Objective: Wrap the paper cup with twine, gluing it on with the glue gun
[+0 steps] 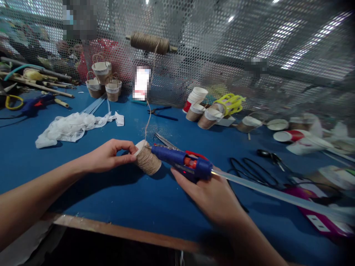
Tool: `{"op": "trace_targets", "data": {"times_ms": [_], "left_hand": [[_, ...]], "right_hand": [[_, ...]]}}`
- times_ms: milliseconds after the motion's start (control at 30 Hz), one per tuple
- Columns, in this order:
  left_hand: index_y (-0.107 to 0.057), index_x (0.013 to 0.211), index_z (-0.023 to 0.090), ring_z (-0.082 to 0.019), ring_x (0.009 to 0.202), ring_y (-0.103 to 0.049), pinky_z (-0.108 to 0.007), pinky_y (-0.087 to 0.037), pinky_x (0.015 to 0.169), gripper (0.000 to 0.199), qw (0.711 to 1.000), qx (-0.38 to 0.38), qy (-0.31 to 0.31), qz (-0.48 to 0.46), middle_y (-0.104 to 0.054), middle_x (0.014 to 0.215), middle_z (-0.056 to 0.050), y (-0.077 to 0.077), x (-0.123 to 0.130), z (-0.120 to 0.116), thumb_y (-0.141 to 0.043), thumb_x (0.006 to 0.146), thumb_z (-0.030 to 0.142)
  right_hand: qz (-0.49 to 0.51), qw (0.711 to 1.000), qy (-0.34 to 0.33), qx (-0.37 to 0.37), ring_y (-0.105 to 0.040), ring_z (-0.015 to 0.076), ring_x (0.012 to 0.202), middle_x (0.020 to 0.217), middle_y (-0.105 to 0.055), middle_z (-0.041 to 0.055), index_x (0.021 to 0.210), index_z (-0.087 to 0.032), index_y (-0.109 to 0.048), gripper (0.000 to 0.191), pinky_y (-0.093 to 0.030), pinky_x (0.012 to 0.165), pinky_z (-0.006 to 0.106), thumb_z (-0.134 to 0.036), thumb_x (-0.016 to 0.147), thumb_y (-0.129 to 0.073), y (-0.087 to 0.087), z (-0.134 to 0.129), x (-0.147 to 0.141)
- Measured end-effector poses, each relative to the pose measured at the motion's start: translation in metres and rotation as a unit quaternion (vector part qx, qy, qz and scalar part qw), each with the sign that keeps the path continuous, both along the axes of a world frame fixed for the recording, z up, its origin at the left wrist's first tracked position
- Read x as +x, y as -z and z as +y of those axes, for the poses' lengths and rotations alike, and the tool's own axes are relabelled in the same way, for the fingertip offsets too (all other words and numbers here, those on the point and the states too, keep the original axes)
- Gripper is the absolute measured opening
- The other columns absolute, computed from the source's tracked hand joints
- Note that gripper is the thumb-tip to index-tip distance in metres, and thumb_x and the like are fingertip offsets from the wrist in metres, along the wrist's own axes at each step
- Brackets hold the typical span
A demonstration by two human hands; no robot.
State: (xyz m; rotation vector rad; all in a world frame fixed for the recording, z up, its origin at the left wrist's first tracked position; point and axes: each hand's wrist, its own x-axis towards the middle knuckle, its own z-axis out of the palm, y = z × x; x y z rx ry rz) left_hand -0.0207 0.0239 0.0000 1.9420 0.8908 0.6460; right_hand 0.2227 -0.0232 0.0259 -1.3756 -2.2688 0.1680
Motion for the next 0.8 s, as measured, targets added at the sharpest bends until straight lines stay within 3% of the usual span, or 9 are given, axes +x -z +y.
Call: {"op": "trace_targets", "data": {"times_ms": [233, 567, 800], "left_hand": [[-0.056, 0.077, 0.013, -0.016, 0.083, -0.055, -0.032, -0.042, 0.078, 0.017, 1.000, -0.009, -0.005, -0.004, -0.062, 0.089, -0.007, -0.001, 0.001, -0.001, -0.049, 0.082, 0.028], [-0.055, 0.076, 0.013, -0.016, 0.081, -0.055, -0.031, -0.041, 0.077, 0.017, 1.000, 0.000, -0.008, 0.008, -0.062, 0.087, -0.006, -0.003, 0.001, -0.001, -0.049, 0.081, 0.027], [-0.055, 0.078, 0.013, -0.018, 0.089, -0.055, -0.032, -0.041, 0.082, 0.016, 1.000, 0.011, 0.025, 0.013, -0.062, 0.093, -0.007, -0.003, -0.002, 0.001, -0.047, 0.082, 0.026]], "right_hand": [[0.075, 0.993, 0.018, -0.090, -0.059, 0.0179, 0.055, 0.063, -0.064, 0.0038, 0.072, -0.021, -0.059, 0.012, -0.046, 0.049, 0.029, -0.025, 0.077, -0.049, 0.000, -0.005, -0.012], [0.076, 0.993, 0.016, -0.087, -0.062, 0.0186, 0.060, 0.066, -0.065, 0.0038, 0.072, -0.020, -0.060, 0.011, -0.047, 0.050, 0.029, -0.024, 0.076, -0.051, 0.002, -0.005, -0.011], [0.038, 0.998, 0.012, -0.048, -0.062, 0.0187, 0.062, 0.067, -0.066, 0.0047, 0.074, -0.020, -0.063, 0.017, -0.050, 0.059, 0.031, -0.023, 0.079, -0.047, -0.009, -0.001, -0.007]]}}
